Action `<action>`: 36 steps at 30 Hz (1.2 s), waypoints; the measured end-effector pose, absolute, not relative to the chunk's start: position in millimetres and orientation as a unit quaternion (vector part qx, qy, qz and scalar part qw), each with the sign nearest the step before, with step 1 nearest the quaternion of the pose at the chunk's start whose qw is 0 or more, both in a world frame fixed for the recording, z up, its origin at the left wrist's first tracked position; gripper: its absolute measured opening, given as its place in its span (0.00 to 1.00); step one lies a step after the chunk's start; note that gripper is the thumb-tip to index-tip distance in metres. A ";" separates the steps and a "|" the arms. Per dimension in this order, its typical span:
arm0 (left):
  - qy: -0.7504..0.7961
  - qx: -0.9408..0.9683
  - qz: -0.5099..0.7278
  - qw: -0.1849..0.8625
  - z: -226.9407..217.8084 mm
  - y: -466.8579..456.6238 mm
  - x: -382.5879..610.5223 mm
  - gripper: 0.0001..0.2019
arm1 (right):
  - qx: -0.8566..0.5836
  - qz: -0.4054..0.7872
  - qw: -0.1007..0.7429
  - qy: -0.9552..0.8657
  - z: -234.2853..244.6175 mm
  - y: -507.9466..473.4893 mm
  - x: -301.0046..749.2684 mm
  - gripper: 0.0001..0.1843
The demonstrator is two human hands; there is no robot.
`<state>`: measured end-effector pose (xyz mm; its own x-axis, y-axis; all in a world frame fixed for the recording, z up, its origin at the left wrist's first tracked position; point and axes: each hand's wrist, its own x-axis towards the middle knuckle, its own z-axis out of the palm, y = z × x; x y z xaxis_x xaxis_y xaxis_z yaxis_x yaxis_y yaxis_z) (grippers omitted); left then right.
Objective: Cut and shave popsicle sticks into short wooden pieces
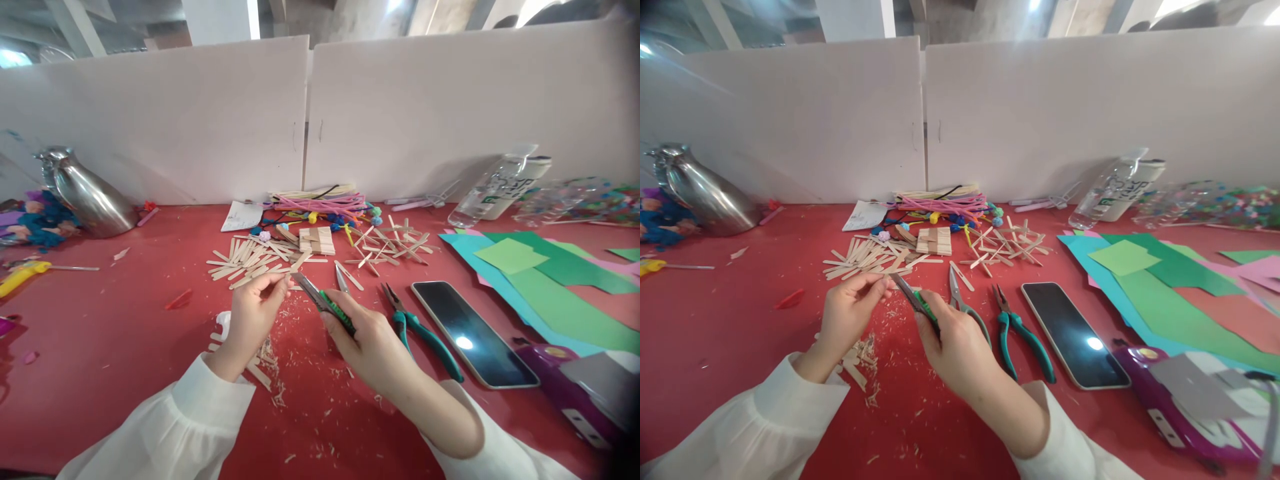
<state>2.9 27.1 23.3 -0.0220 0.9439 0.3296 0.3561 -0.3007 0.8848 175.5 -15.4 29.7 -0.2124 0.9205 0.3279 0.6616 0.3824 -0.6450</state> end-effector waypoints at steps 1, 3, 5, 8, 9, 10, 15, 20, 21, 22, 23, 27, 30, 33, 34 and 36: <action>0.514 0.643 0.498 0.271 22.4 27.2 2.5 0.09 | -0.524 0.186 0.346 -0.755 29.4 -16.1 175.0 0.15; 0.511 0.661 0.498 0.233 20.4 27.9 1.8 0.08 | -0.525 0.195 0.342 -0.755 28.7 -17.6 174.0 0.13; 0.507 0.678 0.493 0.198 18.8 29.0 1.4 0.08 | -0.525 0.217 0.339 -0.750 27.9 -18.9 173.0 0.11; 0.507 0.709 0.470 0.140 18.7 30.0 1.6 0.08 | -0.536 0.289 0.342 -0.716 27.2 -19.7 171.4 0.07; 0.507 0.717 0.461 0.123 19.2 29.9 1.9 0.08 | -0.538 0.327 0.344 -0.697 27.3 -19.6 170.8 0.07; 0.507 0.725 0.453 0.110 19.8 29.7 2.3 0.08 | -0.537 0.372 0.345 -0.674 27.6 -19.4 170.2 0.07; 0.510 0.731 0.444 0.091 21.1 29.4 3.2 0.09 | -0.503 0.537 0.348 -0.581 30.2 -17.3 167.0 0.11; 0.517 0.708 0.452 0.164 16.6 32.5 1.8 0.09 | -0.552 0.318 0.350 -0.687 27.7 -17.5 166.0 0.10; 0.516 0.705 0.454 0.173 16.1 32.8 1.7 0.09 | -0.555 0.272 0.348 -0.705 27.0 -17.6 166.3 0.10; 0.515 0.704 0.455 0.177 15.9 33.0 1.8 0.09 | -0.555 0.257 0.345 -0.712 26.7 -17.5 166.8 0.10; 0.514 0.705 0.455 0.177 16.3 33.1 2.0 0.09 | -0.553 0.278 0.341 -0.707 26.8 -17.3 167.5 0.10; 0.519 0.699 0.453 0.190 21.3 35.9 1.0 0.08 | -0.526 0.472 0.321 -0.630 29.8 -14.5 172.2 0.11; 0.542 0.650 0.475 0.240 23.9 43.0 -4.5 0.10 | -0.539 0.382 0.331 -0.674 31.3 -13.2 175.4 0.12; 0.536 0.584 0.528 0.305 23.2 49.9 -10.0 0.08 | -0.565 0.219 0.288 -0.742 29.6 -15.0 174.1 0.11; 0.527 0.563 0.543 0.333 22.8 50.9 -10.6 0.07 | -0.568 0.194 0.266 -0.755 28.5 -15.8 172.6 0.12; 0.504 0.527 0.562 0.390 22.9 50.6 -9.2 0.07 | -0.565 0.177 0.235 -0.771 26.6 -16.7 169.7 0.14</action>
<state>-9.2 50.6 22.9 -0.1397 0.9699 0.1992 0.0940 -0.1873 0.9778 169.7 -16.7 26.6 -0.2513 0.9542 0.1626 0.7880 0.2992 -0.5381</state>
